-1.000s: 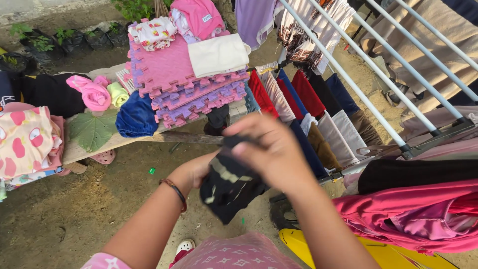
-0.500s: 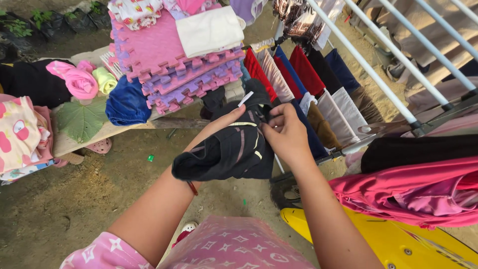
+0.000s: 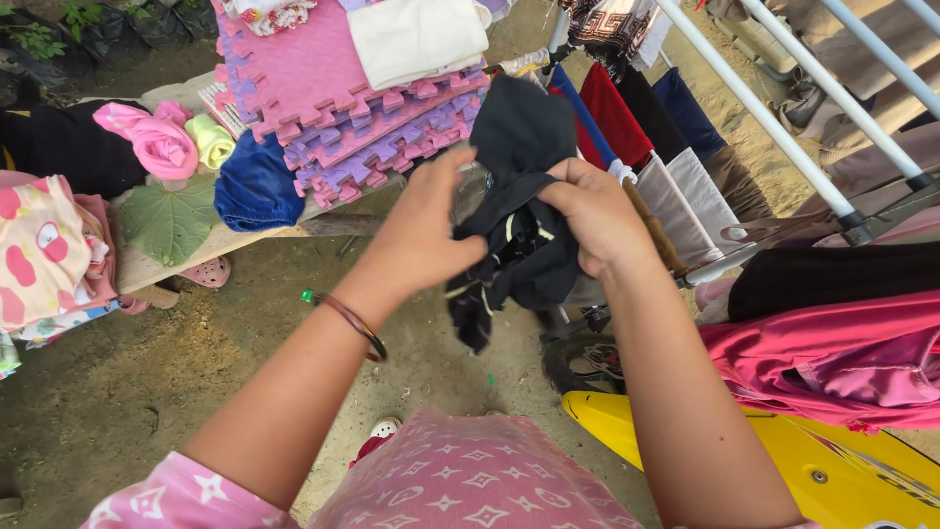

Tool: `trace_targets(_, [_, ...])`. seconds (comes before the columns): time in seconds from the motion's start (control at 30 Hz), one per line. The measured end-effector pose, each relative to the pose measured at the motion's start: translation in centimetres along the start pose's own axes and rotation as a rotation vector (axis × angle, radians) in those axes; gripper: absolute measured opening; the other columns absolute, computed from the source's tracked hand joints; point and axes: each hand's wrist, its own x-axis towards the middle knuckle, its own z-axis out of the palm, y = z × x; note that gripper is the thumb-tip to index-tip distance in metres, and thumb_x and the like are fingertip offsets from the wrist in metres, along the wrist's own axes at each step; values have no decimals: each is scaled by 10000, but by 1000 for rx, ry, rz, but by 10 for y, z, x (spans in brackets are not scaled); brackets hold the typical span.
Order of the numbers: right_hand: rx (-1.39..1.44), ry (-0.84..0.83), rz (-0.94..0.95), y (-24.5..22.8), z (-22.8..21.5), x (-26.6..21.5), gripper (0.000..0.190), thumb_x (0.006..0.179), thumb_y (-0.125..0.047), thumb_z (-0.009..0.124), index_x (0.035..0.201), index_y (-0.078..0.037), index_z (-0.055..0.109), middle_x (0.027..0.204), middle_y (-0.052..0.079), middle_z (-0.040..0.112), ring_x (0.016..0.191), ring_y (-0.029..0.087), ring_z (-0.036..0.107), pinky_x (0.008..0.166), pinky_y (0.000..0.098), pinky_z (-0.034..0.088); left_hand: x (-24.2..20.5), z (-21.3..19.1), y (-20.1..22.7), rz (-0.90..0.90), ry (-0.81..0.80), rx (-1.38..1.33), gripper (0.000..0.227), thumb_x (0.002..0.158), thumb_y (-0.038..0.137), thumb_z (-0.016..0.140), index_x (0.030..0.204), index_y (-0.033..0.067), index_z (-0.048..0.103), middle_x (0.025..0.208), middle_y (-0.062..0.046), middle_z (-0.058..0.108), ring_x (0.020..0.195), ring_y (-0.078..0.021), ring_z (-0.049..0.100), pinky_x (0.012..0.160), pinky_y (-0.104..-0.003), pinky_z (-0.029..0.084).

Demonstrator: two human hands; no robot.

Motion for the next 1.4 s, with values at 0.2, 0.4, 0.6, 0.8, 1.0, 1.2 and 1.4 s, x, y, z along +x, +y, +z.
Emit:
trace_targets(0.2, [-240, 28, -280, 5, 18, -6, 66, 891, -52, 695, 920, -58, 636, 830, -3, 664, 712, 77, 609, 618, 240, 490, 2, 40, 17, 272, 317, 56, 745, 744, 115, 822, 1378, 55, 435, 1314, -212, 495, 1176, -418, 583, 975, -439, 502])
trace_targets(0.4, [-430, -242, -58, -23, -17, -27, 102, 908, -103, 746, 918, -39, 668, 818, -41, 614, 773, 41, 543, 688, 199, 418, 39, 64, -34, 255, 705, -111, 334, 885, 27, 749, 1161, 32, 561, 1074, -148, 658, 1020, -311, 669, 885, -413, 546])
trace_targets(0.6, [-341, -218, -95, 7, -53, -11, 186, 803, -72, 766, 949, -75, 650, 842, -24, 693, 776, 75, 639, 712, 226, 511, 25, 34, -14, -281, -600, -932, 421, 1020, 365, 624, 1061, -44, 715, 950, -68, 765, 762, -127, 699, 679, -302, 569])
trace_targets(0.8, [-707, 444, -741, 21, -7, -55, 246, 840, -45, 783, 976, -44, 578, 921, 9, 581, 747, 101, 582, 677, 239, 510, 34, 38, -7, -339, -497, -1057, 416, 995, 364, 570, 1125, -7, 705, 985, -44, 790, 852, -127, 727, 782, -324, 588])
trace_targets(1.0, [586, 22, -364, 69, 0, -36, 106, 1016, -139, 533, 941, -66, 558, 934, 47, 623, 840, 130, 636, 807, 320, 555, 9, 49, 51, 216, 103, 158, 371, 961, 357, 651, 959, -14, 664, 861, -237, 716, 833, -413, 681, 739, -509, 504])
trace_targets(1.2, [429, -79, -370, 122, -32, -12, 285, 998, -123, 495, 1219, -44, 658, 1088, 98, 695, 998, 207, 672, 917, 374, 544, -8, 47, 67, 451, 48, -17, 332, 894, 358, 647, 927, 27, 648, 807, -224, 672, 754, -431, 650, 653, -501, 514])
trace_targets(1.4, [-729, -200, -459, 155, -83, 44, 339, 943, -172, 578, 1244, -36, 656, 1281, 109, 672, 1199, 277, 655, 1005, 342, 506, -15, 56, 61, 480, -183, 194, 393, 957, 393, 618, 793, 36, 629, 749, -196, 657, 743, -424, 635, 641, -532, 463])
